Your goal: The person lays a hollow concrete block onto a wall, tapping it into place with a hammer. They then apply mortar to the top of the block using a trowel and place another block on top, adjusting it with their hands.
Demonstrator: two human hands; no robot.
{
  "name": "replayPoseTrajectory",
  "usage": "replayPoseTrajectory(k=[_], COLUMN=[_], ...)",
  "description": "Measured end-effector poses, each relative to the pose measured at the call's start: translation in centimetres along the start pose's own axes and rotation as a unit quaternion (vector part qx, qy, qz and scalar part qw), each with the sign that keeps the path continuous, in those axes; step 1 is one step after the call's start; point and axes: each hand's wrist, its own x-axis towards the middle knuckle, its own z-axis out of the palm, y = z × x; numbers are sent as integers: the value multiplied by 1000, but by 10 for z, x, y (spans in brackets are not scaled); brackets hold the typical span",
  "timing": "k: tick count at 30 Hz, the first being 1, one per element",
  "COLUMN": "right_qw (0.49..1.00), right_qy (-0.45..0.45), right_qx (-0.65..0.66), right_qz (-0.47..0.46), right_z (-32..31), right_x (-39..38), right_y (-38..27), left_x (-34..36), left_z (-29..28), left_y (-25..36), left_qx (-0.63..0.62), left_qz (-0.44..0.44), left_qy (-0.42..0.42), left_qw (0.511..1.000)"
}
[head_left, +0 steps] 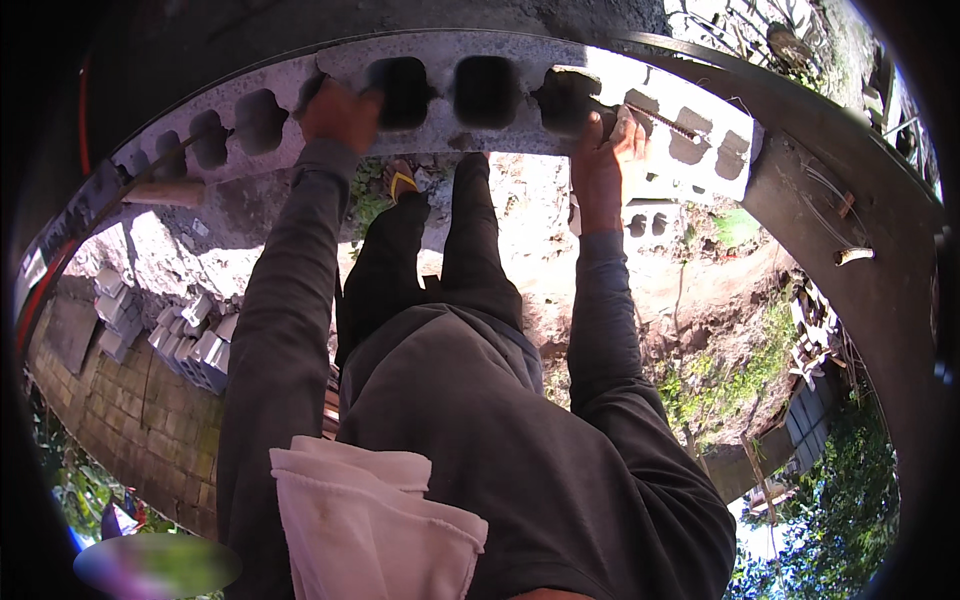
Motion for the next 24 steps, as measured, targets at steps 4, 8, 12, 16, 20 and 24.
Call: replayPoseTrajectory(k=[4, 8, 12, 16, 20, 24], right_qw=[946, 905, 973, 986, 992, 995], right_qy=[-80, -75, -43, -36, -16, -3], right_qx=[-279, -361, -205, -152, -115, -88], right_qz=[-146, -211, -94, -65, -55, -41], right_z=[36, 38, 12, 6, 8, 2], right_x=[-33, -41, -20, -13, -3, 0], right_y=[38, 55, 38, 32, 21, 12], left_x=[17, 5, 20, 39, 0, 9], left_z=[17, 11, 35, 49, 4, 6], left_y=[-19, -3, -33, -51, 0, -5], left_qx=[57, -12, 35, 59, -22, -14], left_qz=[88, 36, 115, 124, 39, 22], left_qy=[38, 56, 102, 71, 33, 41], left_qw=[994, 998, 988, 988, 998, 999])
